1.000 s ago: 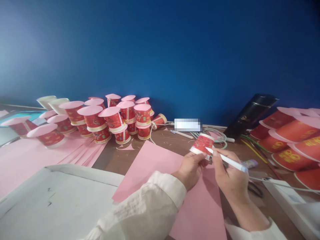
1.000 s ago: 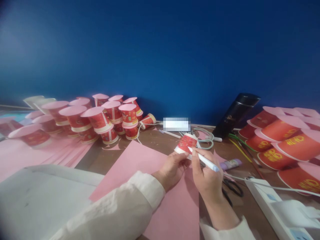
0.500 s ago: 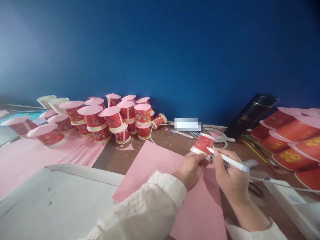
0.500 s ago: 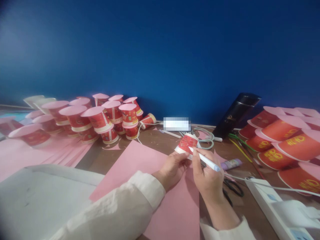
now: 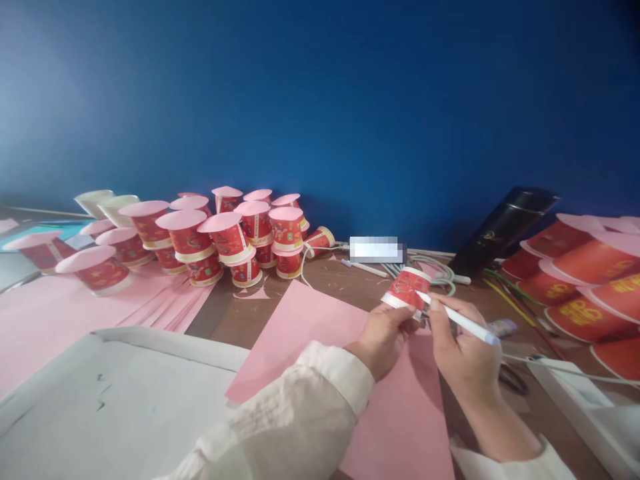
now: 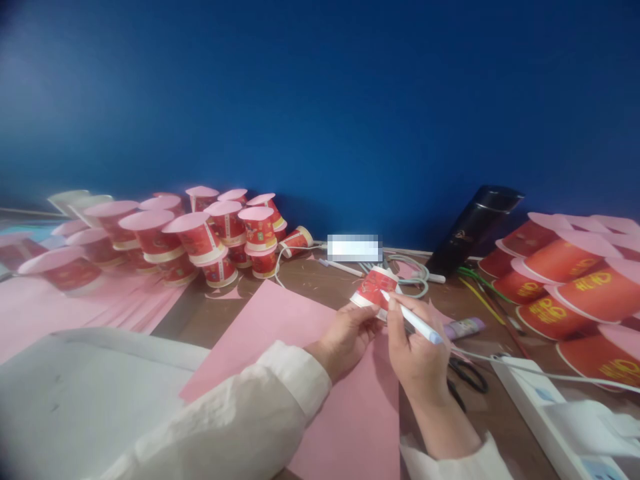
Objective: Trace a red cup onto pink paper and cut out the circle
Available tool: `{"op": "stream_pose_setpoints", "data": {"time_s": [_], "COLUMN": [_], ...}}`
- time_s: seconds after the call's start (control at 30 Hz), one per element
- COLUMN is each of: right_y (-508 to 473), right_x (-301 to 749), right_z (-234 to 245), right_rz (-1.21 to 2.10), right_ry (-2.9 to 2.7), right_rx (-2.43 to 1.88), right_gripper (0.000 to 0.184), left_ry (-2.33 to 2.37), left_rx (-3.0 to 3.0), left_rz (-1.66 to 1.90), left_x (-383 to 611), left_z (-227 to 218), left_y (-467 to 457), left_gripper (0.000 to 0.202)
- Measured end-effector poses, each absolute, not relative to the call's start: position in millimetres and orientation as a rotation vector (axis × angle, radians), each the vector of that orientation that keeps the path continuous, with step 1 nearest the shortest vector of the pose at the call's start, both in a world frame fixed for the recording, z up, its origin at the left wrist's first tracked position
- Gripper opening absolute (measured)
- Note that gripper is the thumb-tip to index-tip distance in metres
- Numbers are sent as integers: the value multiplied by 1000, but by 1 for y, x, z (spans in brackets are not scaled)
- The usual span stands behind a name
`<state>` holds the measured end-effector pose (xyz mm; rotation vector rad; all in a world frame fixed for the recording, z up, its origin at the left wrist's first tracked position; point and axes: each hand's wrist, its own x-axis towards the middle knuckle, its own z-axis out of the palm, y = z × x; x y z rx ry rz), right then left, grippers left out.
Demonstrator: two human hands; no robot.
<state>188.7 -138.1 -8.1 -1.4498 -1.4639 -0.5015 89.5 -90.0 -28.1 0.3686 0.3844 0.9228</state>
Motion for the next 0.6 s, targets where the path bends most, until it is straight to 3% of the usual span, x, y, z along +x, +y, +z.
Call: {"op": "stream_pose_setpoints", "data": {"time_s": [0.6], "right_y": [-140], "right_x": [192], "right_z": [-13], "right_rz": [-317], "right_ry": [-1431], "right_rx": [-1499], "right_gripper": [25], "left_ry": [386], "left_rx": [377], "left_rz": [920], "left_x": [88], "left_z": [-25], "left_y": [-91], "left_gripper": [31]}}
